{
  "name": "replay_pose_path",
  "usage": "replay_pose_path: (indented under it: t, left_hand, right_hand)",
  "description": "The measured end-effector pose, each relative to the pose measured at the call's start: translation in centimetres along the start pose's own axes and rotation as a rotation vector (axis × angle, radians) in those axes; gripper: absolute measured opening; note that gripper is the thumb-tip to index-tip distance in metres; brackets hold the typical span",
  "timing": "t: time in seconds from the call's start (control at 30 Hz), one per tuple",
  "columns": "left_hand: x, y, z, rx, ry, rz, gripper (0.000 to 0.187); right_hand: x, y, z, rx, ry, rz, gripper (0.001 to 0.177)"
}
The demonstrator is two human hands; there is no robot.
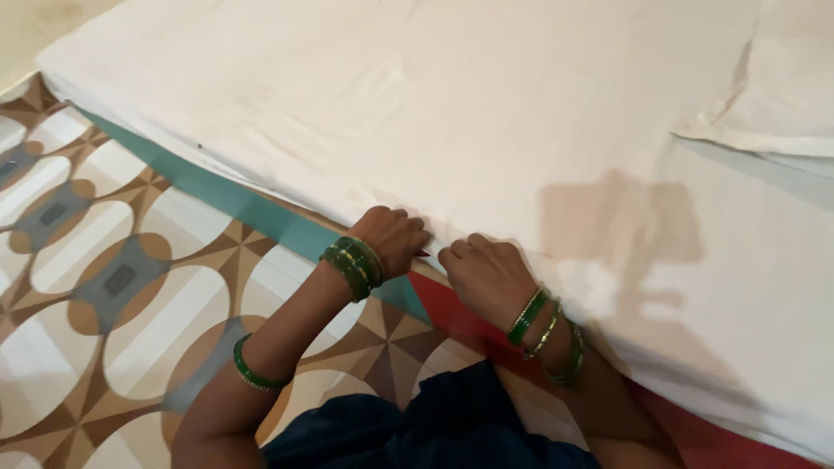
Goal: The person smooths a white fitted sheet over a mattress and tucks the edges under the mattress along the sides. The person works along the length of the bed, pulling and folding the sheet edges to secure them.
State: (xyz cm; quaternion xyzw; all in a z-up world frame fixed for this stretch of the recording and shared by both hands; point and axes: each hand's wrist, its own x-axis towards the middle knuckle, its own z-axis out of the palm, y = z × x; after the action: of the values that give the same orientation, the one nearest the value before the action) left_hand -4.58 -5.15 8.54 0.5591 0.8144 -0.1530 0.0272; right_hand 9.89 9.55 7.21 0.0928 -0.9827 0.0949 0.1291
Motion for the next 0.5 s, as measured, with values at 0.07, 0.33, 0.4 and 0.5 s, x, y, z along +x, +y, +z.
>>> replay_pose_path:
  t: [0.07,0.33,0.4,0.5]
  left_hand:
    - [0.1,0.4,-0.9,-0.017,-0.065,-0.002,0.008]
    - [-0.2,-0.4,1.9,-0.167,0.056,0.147,0.020]
    - [-0.7,-1.6,2.9,-0.184,0.324,0.269,0.007]
    - [-0.9,-4.2,3.8,-0.171,0.512,0.341,0.023]
  right_hand:
    - [-0.1,0.3,-0.5,0.030,-0.082,-0.021,0.008]
    - [1.0,-0.3,-1.6,0.015,-0.403,0.124,0.016]
    - [1.5,-0.6,-1.7,0.018,-0.357,0.181,0.018]
    - [2.7,-2.2,-1.3,-0.071,-0.154,0.215,0.031]
